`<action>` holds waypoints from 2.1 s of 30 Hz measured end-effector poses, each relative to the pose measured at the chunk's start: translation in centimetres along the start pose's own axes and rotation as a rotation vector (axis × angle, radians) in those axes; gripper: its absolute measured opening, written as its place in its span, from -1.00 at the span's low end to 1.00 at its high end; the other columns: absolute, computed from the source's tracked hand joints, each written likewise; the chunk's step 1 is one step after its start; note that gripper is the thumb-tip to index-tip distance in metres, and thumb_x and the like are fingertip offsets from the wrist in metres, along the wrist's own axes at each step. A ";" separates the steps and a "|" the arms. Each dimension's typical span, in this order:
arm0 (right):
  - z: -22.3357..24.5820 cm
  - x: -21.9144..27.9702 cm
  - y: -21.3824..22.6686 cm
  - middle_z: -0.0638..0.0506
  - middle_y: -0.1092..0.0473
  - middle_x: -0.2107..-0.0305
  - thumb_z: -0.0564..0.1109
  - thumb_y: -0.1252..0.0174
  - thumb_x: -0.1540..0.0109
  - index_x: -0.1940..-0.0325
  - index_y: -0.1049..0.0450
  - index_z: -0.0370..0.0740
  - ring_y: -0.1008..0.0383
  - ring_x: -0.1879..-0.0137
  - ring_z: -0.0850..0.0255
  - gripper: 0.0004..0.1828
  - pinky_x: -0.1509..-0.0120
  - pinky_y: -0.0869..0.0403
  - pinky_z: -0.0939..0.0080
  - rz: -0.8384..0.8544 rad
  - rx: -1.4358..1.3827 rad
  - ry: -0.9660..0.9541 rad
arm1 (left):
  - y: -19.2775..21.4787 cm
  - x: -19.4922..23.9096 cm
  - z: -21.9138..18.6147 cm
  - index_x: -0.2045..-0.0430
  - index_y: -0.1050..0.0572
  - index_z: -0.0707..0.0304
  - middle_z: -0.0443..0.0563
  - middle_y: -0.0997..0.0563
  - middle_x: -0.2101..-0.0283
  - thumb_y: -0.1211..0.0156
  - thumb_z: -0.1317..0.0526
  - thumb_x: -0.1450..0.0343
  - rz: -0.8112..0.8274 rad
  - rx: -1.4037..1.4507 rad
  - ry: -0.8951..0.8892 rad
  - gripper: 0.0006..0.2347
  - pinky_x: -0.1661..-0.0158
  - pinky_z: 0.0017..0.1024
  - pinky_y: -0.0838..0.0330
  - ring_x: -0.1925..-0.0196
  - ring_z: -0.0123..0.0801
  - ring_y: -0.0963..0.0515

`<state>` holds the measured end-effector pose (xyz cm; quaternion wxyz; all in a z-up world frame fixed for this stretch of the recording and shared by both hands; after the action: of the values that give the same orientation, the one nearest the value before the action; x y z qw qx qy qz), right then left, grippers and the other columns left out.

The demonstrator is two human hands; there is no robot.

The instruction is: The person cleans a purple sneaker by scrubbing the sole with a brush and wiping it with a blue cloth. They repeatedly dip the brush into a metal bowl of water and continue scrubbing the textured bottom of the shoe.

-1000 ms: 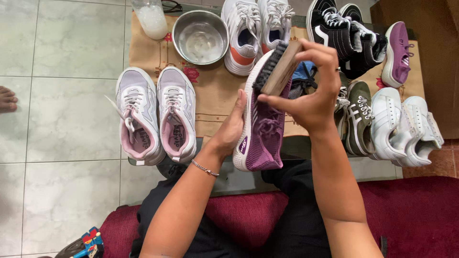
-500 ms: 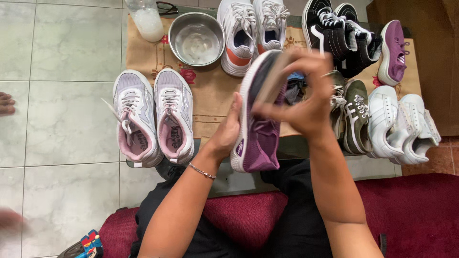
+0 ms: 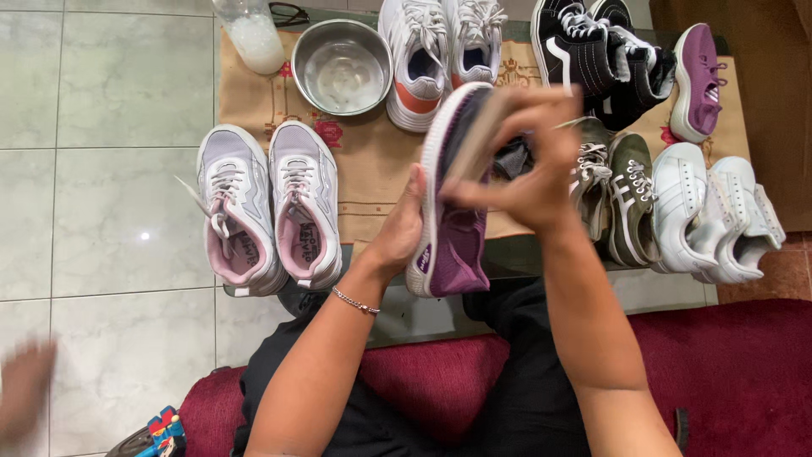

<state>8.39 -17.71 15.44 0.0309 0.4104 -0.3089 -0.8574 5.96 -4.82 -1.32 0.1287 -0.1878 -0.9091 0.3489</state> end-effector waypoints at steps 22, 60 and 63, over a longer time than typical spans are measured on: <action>-0.6 -0.8 7.3 -0.23 -0.29 -0.21 0.18 -0.55 -0.28 -0.02 -0.20 -0.18 -0.39 -0.47 -0.13 -0.32 -0.61 -0.45 -0.24 -0.252 -0.040 -0.050 | 1.6 0.5 -2.1 -0.46 -0.46 0.33 0.27 -0.65 -0.37 0.01 -0.32 -0.62 -0.048 0.439 -0.024 -0.29 -0.47 -0.03 -0.52 -0.40 -0.02 -0.64; -14.9 -8.0 -30.2 -0.26 -0.44 -0.37 0.69 -0.37 -0.26 -0.57 -0.22 -0.11 -0.50 -0.43 -0.32 0.14 -0.55 -0.12 -0.75 0.744 0.680 -0.736 | 9.7 8.1 -17.5 -0.49 -0.43 0.18 0.24 -0.55 -0.45 -0.02 -0.48 -0.40 -0.529 0.851 -0.595 -0.13 -0.56 0.20 -0.32 -0.52 0.16 -0.49; -15.6 -7.5 -30.5 -0.24 -0.44 -0.37 0.72 -0.39 -0.24 -0.53 -0.22 -0.09 -0.51 -0.40 -0.31 0.15 -0.47 -0.20 -0.66 0.763 0.669 -0.726 | 9.3 7.8 -17.6 -0.54 -0.40 0.18 0.22 -0.53 -0.46 0.01 -0.47 -0.39 -0.567 0.802 -0.584 -0.11 -0.54 0.16 -0.35 -0.51 0.15 -0.50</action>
<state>30.77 1.34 -3.72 0.0979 -0.0592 -0.6766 -0.7274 7.71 15.25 5.92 0.0219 0.2312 -0.7184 0.6558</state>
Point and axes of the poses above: each hand's wrist, its own x-axis away from the middle knuckle, its own y-axis out of the back of the hand, z = x × y, the point moved 7 cm from there along -x, towards the middle knuckle
